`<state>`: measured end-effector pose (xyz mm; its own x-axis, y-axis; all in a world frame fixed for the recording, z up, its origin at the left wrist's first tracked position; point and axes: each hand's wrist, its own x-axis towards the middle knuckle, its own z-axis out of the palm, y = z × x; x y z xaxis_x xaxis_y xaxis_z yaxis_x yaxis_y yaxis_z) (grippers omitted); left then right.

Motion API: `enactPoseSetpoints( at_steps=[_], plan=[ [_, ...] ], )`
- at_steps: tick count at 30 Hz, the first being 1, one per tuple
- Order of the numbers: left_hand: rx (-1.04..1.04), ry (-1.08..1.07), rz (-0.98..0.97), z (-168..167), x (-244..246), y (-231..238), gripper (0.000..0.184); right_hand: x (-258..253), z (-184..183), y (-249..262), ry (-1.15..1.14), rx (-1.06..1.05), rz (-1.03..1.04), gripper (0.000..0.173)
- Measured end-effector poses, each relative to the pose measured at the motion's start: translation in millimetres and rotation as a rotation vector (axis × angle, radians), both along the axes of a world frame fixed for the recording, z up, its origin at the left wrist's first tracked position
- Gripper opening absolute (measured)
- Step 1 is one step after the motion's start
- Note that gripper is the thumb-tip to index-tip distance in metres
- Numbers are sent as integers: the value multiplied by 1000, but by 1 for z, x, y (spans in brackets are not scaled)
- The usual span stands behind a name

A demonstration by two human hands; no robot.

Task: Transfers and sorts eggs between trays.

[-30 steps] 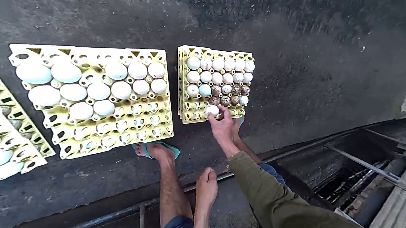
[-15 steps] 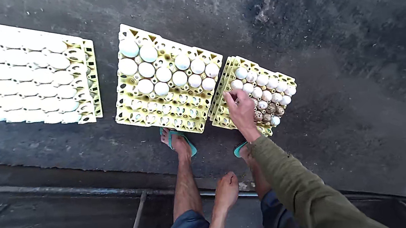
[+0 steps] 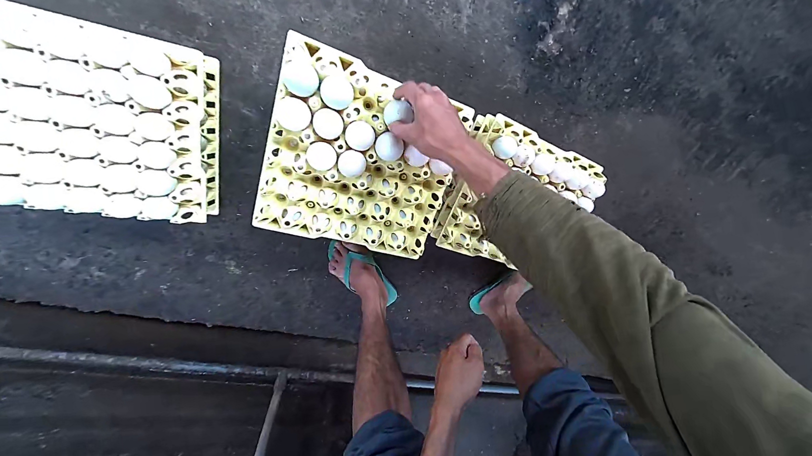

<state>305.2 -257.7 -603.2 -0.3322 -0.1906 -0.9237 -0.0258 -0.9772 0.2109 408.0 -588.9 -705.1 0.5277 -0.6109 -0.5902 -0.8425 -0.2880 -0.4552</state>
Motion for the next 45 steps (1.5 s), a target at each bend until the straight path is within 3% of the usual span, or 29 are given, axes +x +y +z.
enactPoseSetpoints(
  at_steps=[4,7,10,14,22,27,31,33,38,42,45],
  plan=[
    [2,22,-2,-1,-1,-1,35,-67,51,17,-244,-53,-280,52],
    [-5,22,-18,0,-5,-1,35,-146,80,70,-112,-15,-532,52],
    [-3,13,-13,0,-7,-2,33,-207,70,136,97,67,-846,51],
    [13,1,-17,1,-3,-6,32,-217,45,189,112,55,-1063,45],
    [-11,-10,-52,2,-5,-1,35,-193,-9,176,97,-77,-802,48],
    [5,9,-38,1,-10,3,35,-166,20,142,-66,-139,-707,38],
    [9,31,-43,2,-7,3,35,-110,32,84,-153,-209,-381,43],
    [-2,22,-44,2,-3,3,34,-79,15,53,-78,-261,-221,45],
    [10,10,-45,4,4,0,33,-42,4,3,158,-98,10,54],
    [11,19,-54,2,-1,1,33,-46,2,-7,125,-47,71,53],
    [18,11,-50,0,-1,0,33,-72,8,1,-71,-97,-135,51]
  ],
)
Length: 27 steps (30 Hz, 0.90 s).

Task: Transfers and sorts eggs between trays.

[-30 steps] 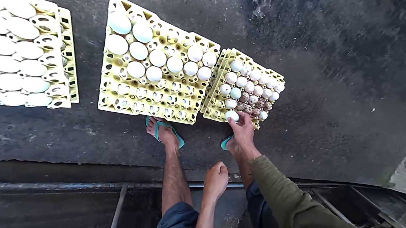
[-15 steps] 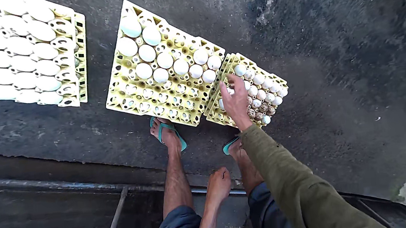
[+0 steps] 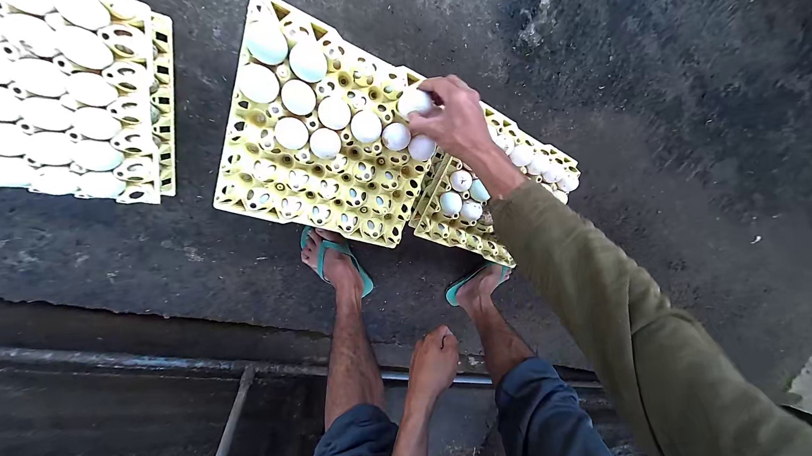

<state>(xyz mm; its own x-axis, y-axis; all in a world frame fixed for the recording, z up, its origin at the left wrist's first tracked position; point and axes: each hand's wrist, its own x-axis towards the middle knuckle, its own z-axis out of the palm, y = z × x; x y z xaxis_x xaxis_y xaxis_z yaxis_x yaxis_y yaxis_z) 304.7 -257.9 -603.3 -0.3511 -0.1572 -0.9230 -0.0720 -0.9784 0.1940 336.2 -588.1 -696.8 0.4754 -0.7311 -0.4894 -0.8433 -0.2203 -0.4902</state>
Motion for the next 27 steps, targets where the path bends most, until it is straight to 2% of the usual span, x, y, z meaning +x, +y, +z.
enactPoseSetpoints(
  at_steps=[2,5,7,10,13,16,20,23,27],
  plan=[
    [5,-7,6,-1,-1,0,35,-29,29,21,-60,15,-200,53],
    [-4,-13,1,0,-7,-1,36,-92,64,86,10,129,-494,51],
    [-5,-11,-1,-2,-13,0,35,-123,55,133,66,236,-741,42],
    [4,-8,-18,-2,-12,-2,33,-143,21,189,35,345,-1122,29],
    [2,-34,-26,-2,-9,-3,33,-132,-1,201,24,367,-1317,24],
    [-11,-52,-33,-4,-11,0,34,-120,-16,200,47,359,-1321,32],
    [-14,-44,-43,-5,-16,1,35,-117,-16,196,140,395,-1135,42],
    [1,-36,-56,-2,-15,-3,34,-114,1,187,155,330,-1043,32],
    [4,-32,-40,-3,-12,-3,36,-89,37,156,-1,101,-854,21]
  ],
)
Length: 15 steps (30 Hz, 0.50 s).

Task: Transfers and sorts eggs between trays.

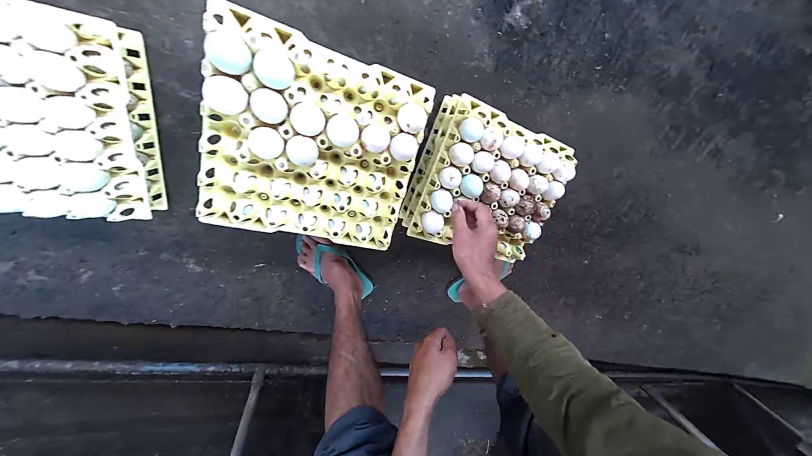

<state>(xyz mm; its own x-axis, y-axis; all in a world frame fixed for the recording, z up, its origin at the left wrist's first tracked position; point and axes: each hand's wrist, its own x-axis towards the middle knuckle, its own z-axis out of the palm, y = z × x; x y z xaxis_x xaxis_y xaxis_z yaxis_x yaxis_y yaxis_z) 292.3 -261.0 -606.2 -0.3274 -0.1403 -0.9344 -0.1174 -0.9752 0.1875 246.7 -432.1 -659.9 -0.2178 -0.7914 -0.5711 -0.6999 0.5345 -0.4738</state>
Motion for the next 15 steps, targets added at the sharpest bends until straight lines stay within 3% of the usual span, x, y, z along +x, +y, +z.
enactPoseSetpoints(
  at_steps=[3,6,11,15],
  plan=[
    [-3,15,-1,0,1,2,36,24,3,-41,-14,2,278,29],
    [-12,18,-4,-1,5,2,36,50,-24,-87,-9,-45,448,41],
    [3,17,0,0,8,1,34,80,-44,-133,116,10,598,52],
    [2,25,4,1,5,2,33,80,-44,-134,95,37,536,55]
  ],
)
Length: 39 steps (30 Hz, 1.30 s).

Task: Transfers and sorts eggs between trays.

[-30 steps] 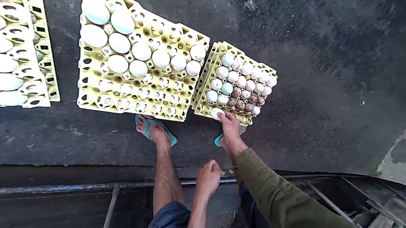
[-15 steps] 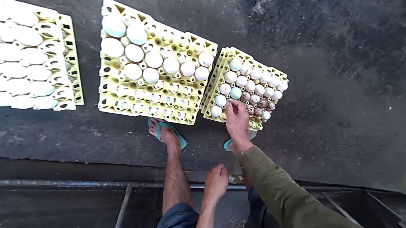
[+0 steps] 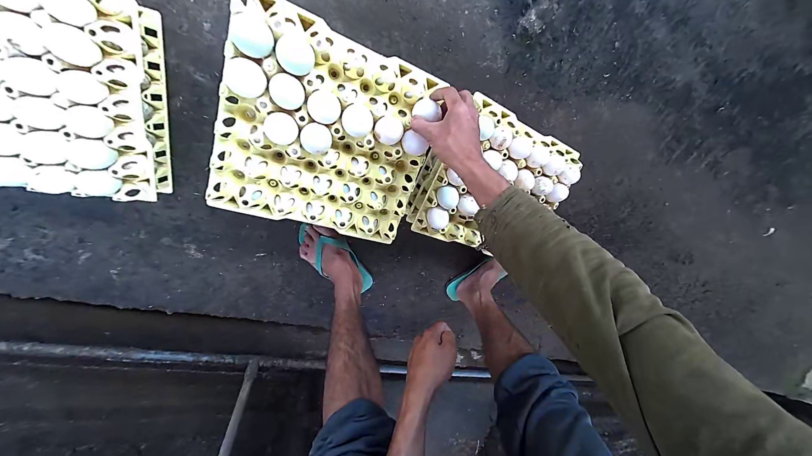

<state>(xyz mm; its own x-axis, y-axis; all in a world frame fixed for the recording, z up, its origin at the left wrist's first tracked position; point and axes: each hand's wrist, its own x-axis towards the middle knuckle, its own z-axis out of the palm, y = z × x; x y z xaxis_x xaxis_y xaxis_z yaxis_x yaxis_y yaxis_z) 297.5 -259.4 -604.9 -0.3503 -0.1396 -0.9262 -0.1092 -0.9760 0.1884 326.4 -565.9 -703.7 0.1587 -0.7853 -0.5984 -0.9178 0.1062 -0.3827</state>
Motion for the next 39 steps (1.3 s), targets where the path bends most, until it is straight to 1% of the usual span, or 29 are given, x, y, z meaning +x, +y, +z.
enactPoseSetpoints(
  at_steps=[3,5,8,9,12,15,17,19,21,23,25,27,28,30,32,33,34,36,37,39],
  plan=[
    [1,-11,17,-2,2,-1,34,-14,1,5,-133,-40,-128,54],
    [4,-19,29,-1,3,0,35,-34,15,22,-176,-63,-177,54],
    [-3,-21,13,-2,-1,0,35,-80,43,76,-112,-2,-246,54],
    [-6,-20,7,-2,-2,-1,35,-95,45,98,-78,21,-305,52],
    [-2,-27,8,-1,-2,-3,33,-129,30,155,40,80,-466,49],
    [4,-31,-6,0,0,-5,32,-143,9,177,132,131,-536,49],
    [-1,-40,-7,0,1,-5,32,-139,4,175,154,123,-544,47],
    [-5,-42,-8,-1,0,-4,33,-127,11,166,133,56,-474,45],
    [-3,-43,-8,-1,-3,-3,35,-110,19,152,37,-33,-382,43],
    [5,-31,-19,-1,-4,-3,38,-88,26,131,-69,-54,-264,44],
    [5,-19,-25,-1,-3,-4,38,-66,20,106,-159,-120,-76,48],
    [-1,-22,-18,-1,0,-4,37,-45,12,84,-182,-159,114,52],
    [-5,-24,-15,-2,0,-3,37,-36,7,75,-174,-158,178,52],
    [-11,-30,-25,-3,-1,-2,36,-27,-12,60,-157,-169,238,48],
    [-9,-31,-38,-3,-2,-2,35,-29,-23,54,-192,-176,237,45],
    [-6,-29,-40,-3,-3,-2,35,-34,-19,53,-244,-166,198,45],
    [-3,-29,-40,-3,-3,-2,36,-41,-9,56,-293,-145,131,47],
    [4,-33,-33,-2,-3,-3,36,-61,23,67,-313,-72,-25,53],
    [5,-36,-29,-2,-4,-3,36,-75,33,77,-288,-46,-114,56],
    [2,-35,-30,-2,-8,-3,35,-112,39,108,-197,-6,-280,56]
  ],
)
